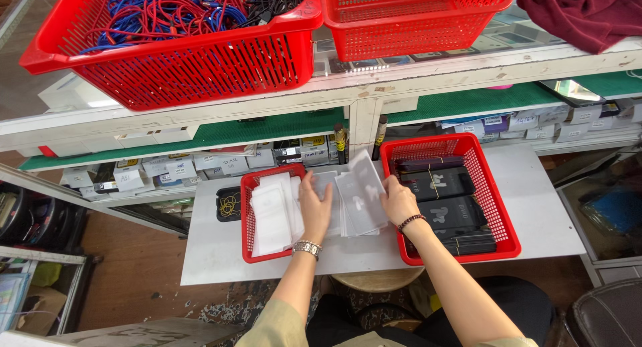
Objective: The person packs boxed phones at a shop counter. They place a boxed phone into a clear plastic case, add a white foam sheet, close the case, and set the finished case into a red basket, repeating the cycle for several boxes and stacking foam sheets aside.
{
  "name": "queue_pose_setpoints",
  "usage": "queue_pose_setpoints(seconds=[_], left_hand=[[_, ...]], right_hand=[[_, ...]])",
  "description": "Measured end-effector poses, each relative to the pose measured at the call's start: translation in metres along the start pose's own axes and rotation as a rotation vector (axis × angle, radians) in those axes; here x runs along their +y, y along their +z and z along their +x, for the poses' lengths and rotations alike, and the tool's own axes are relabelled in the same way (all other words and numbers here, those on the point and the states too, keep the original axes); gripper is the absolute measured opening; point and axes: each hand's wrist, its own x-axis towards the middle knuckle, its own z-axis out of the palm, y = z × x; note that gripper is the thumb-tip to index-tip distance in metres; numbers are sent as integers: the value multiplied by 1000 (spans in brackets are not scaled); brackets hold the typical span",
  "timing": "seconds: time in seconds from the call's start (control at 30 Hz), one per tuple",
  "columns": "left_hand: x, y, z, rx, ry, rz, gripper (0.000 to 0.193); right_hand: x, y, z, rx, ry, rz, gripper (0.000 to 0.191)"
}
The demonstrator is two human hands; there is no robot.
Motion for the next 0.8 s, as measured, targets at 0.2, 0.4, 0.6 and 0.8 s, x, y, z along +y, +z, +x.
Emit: queue_pose_setpoints(seconds=[0.2, 0.4, 0.6, 0.8], left_hand=[[30, 16, 36, -588, -443, -942, 60], [38, 29, 37, -494, -335, -855, 49], [51, 16, 16, -644, -188, -549, 44], [85, 2, 7, -904, -47, -30, 45]], right_hand=[[-18, -25, -21, -287, 47, 557, 30], [-20, -21, -31, -477, 100, 889, 33], [-4, -30, -16, -186, 7, 736, 31], [17, -58, 4, -33, -116, 707, 24]])
